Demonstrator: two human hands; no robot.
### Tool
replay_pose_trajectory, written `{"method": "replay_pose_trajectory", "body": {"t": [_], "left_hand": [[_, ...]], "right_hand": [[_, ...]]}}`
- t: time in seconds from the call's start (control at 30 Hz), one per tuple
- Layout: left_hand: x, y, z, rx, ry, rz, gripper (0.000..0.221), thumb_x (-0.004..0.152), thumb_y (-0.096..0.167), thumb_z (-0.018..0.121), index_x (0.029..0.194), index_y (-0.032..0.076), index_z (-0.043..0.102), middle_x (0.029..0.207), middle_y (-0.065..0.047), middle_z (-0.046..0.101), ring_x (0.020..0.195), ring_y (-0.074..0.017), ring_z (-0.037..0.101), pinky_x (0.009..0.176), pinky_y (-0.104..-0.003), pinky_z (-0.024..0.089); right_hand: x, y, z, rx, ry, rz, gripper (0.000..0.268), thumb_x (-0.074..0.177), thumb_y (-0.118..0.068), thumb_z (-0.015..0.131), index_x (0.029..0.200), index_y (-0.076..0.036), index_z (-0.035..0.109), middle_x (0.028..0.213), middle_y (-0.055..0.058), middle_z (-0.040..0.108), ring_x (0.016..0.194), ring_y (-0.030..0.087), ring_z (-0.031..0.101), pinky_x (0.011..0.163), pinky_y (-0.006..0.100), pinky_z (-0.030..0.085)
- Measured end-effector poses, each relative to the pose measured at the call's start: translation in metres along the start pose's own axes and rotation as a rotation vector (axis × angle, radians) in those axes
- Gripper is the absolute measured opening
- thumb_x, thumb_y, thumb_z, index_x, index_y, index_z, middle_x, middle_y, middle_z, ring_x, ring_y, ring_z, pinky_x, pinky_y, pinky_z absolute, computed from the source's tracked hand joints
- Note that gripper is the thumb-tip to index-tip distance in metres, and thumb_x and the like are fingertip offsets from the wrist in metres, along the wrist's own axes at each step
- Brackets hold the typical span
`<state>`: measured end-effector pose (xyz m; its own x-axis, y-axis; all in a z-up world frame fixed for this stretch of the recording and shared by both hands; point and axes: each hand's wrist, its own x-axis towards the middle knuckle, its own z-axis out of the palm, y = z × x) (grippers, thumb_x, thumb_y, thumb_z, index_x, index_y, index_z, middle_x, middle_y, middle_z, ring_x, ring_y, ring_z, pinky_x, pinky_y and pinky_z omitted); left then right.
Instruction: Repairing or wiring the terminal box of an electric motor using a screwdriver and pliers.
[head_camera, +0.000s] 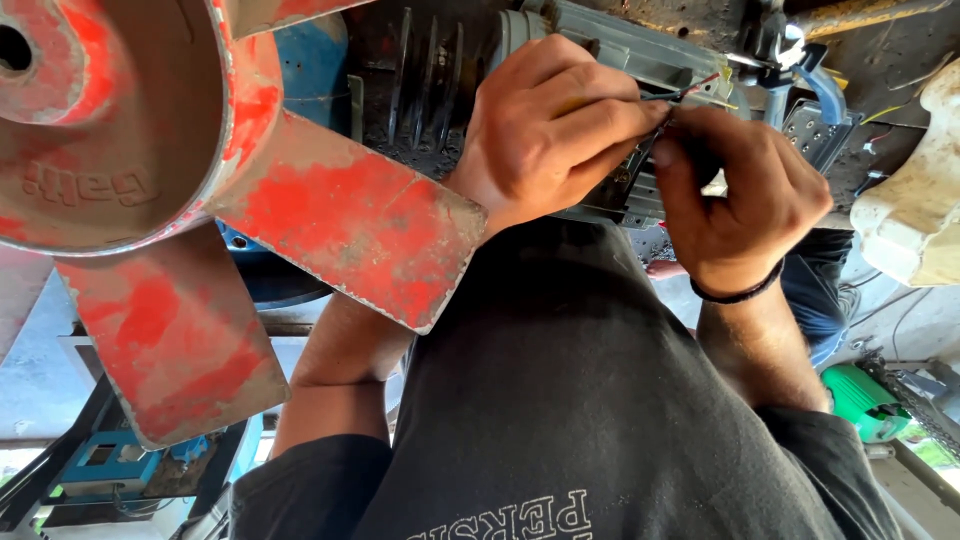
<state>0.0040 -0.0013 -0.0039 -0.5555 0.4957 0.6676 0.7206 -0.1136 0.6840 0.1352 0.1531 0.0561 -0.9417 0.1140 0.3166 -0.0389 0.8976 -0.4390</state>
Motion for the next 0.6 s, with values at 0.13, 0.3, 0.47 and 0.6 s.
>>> {"method": "replay_pose_trajectory", "body": {"t": [0.13,0.3,0.47,0.6], "left_hand": [[-0.001,-0.003,0.002,-0.003,0.024,0.011,0.004,0.102,0.012,0.075,0.105,0.011,0.074,0.098,0.0,0.071,0.081,-0.023,0.059,0.069,-0.037,0.054],[0.004,-0.001,0.001,0.003,0.047,0.029,0.003,0.1,0.012,0.076,0.1,0.01,0.074,0.095,0.0,0.071,0.078,-0.0227,0.058,0.068,-0.036,0.052],[0.004,0.001,0.001,0.007,0.056,0.013,0.003,0.1,0.01,0.074,0.097,0.01,0.074,0.095,0.002,0.07,0.078,-0.0222,0.058,0.069,-0.035,0.052],[0.002,0.0,0.001,-0.004,0.042,0.001,0.002,0.101,0.011,0.074,0.1,0.01,0.074,0.096,0.001,0.069,0.079,-0.0228,0.058,0.069,-0.036,0.052]], "right_hand": [[-0.007,0.019,0.003,0.009,0.016,-0.066,0.026,0.103,0.003,0.085,0.119,0.005,0.065,0.1,0.019,0.078,0.077,0.03,0.072,0.07,0.04,0.057],[-0.002,0.037,0.005,-0.115,0.12,-0.354,0.012,0.108,-0.007,0.081,0.11,0.001,0.072,0.1,0.018,0.08,0.078,0.032,0.077,0.067,0.04,0.058],[0.004,0.036,0.004,-0.11,0.091,-0.419,0.007,0.108,-0.002,0.08,0.105,0.004,0.077,0.098,0.018,0.079,0.08,0.033,0.077,0.07,0.041,0.061],[0.004,0.028,-0.002,-0.139,0.024,-0.329,0.013,0.112,-0.008,0.075,0.105,0.003,0.077,0.098,0.017,0.08,0.08,0.032,0.075,0.073,0.04,0.058]]}}
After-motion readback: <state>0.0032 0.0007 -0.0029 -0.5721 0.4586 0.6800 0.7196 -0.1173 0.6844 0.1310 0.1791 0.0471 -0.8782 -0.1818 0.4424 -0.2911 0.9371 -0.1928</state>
